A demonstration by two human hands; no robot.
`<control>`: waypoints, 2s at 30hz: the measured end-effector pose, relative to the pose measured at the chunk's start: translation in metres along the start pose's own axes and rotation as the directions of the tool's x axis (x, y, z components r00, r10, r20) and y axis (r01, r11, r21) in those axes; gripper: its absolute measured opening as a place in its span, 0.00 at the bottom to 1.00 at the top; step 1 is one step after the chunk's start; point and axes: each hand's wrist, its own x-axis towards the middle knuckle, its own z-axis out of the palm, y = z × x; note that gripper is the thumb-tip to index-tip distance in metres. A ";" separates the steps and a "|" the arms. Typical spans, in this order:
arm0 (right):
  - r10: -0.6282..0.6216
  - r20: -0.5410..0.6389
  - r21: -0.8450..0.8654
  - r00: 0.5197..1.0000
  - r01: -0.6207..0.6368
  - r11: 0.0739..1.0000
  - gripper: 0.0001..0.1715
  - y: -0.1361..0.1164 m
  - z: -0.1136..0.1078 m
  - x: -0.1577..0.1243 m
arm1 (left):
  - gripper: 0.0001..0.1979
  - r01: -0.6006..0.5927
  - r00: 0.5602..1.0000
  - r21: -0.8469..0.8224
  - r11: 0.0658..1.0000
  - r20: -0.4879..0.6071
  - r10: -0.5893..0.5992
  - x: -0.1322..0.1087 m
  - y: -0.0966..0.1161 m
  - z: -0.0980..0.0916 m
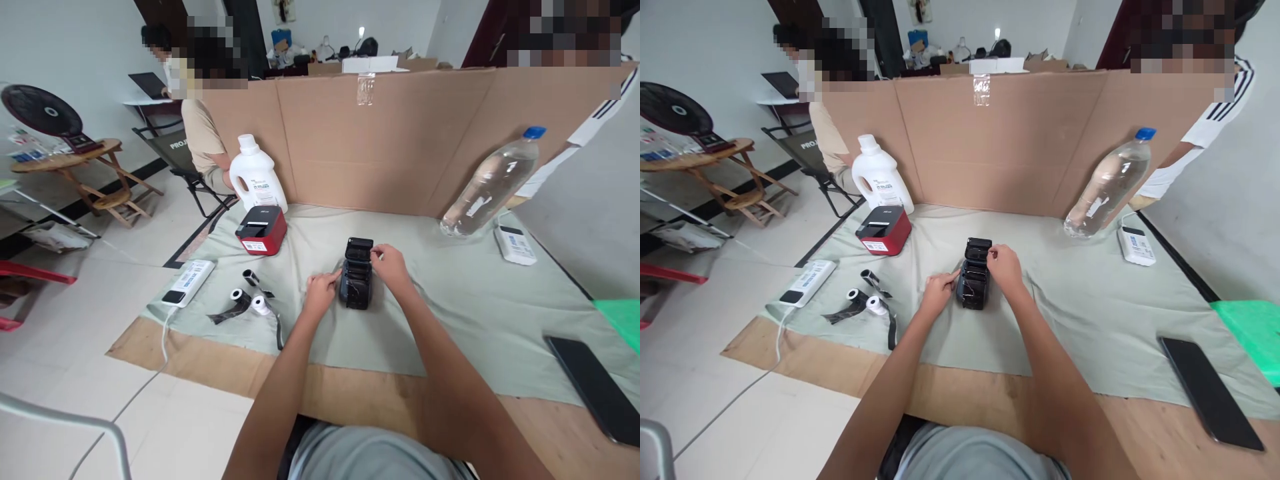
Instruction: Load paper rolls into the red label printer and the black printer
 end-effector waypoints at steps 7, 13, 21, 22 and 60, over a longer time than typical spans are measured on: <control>0.020 0.382 -0.365 0.924 0.131 0.922 0.17 -0.029 -0.010 0.012 | 0.30 -0.006 1.000 -0.001 1.000 -0.001 0.006 0.002 -0.001 -0.002; -0.012 0.376 -0.387 0.926 0.169 0.907 0.13 -0.039 -0.030 0.005 | 0.30 -0.044 0.999 0.045 0.998 0.003 0.044 0.003 -0.005 0.001; 0.006 0.367 -0.363 0.930 0.137 0.922 0.14 -0.038 -0.035 -0.005 | 0.26 -0.068 0.997 0.133 0.989 0.034 0.064 0.004 -0.005 0.001; 0.025 0.364 -0.382 0.931 0.125 0.916 0.15 -0.037 -0.033 -0.006 | 0.26 -0.070 0.997 0.136 0.988 0.035 0.066 0.004 -0.005 0.001; -0.441 0.004 0.336 0.897 0.414 0.846 0.16 -0.164 0.018 0.024 | 0.18 -0.093 0.996 -0.001 0.996 0.012 0.093 0.003 0.007 0.000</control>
